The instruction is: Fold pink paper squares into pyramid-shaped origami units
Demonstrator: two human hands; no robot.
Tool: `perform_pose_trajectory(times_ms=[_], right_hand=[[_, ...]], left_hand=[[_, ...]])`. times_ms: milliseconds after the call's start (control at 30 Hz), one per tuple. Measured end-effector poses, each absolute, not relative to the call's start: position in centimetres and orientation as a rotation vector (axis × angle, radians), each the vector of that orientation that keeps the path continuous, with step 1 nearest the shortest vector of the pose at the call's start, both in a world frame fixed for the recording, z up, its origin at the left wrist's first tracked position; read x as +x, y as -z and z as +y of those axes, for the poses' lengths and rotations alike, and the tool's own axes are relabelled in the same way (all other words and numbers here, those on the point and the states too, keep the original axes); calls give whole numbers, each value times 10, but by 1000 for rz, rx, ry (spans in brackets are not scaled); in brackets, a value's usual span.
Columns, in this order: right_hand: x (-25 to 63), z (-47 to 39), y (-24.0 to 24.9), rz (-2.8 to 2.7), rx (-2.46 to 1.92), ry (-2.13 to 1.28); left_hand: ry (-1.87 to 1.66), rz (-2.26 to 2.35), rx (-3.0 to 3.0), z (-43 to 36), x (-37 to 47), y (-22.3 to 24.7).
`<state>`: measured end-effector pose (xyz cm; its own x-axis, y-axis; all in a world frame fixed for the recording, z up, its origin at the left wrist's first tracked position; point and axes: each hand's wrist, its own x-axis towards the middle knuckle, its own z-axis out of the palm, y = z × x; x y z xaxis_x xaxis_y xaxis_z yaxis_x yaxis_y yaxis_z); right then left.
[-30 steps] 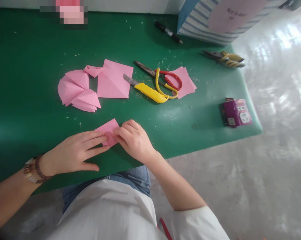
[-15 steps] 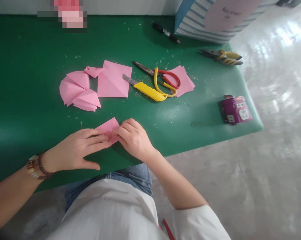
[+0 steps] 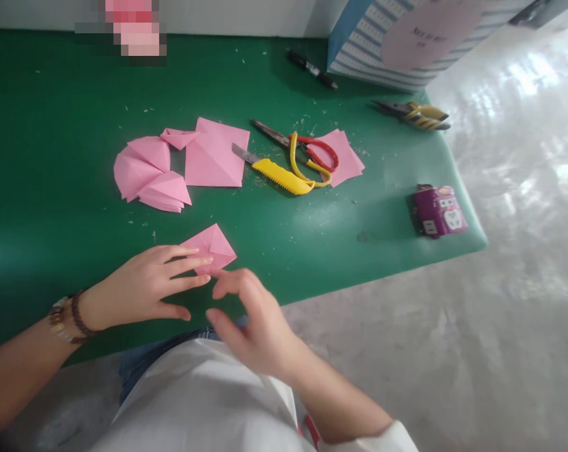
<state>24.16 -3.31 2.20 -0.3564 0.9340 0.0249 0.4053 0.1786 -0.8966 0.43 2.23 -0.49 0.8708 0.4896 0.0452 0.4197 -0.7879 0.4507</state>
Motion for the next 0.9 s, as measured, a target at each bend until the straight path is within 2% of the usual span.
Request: perform_pose_trajectory(times_ms=[100, 267, 633, 900], right_hand=[[235, -48, -24, -1805, -1261, -1292], [231, -44, -22, -1856, -1350, -1341], [243, -40, -27, -1799, -1582, -1252], [256, -36, -23, -1589, -1560, -1152]], left_hand=[[-211, 681, 2590, 22, 4, 5], [-235, 672, 2590, 22, 5, 5], [-273, 640, 2625, 23, 3, 7], [-267, 650, 2608, 23, 3, 7]])
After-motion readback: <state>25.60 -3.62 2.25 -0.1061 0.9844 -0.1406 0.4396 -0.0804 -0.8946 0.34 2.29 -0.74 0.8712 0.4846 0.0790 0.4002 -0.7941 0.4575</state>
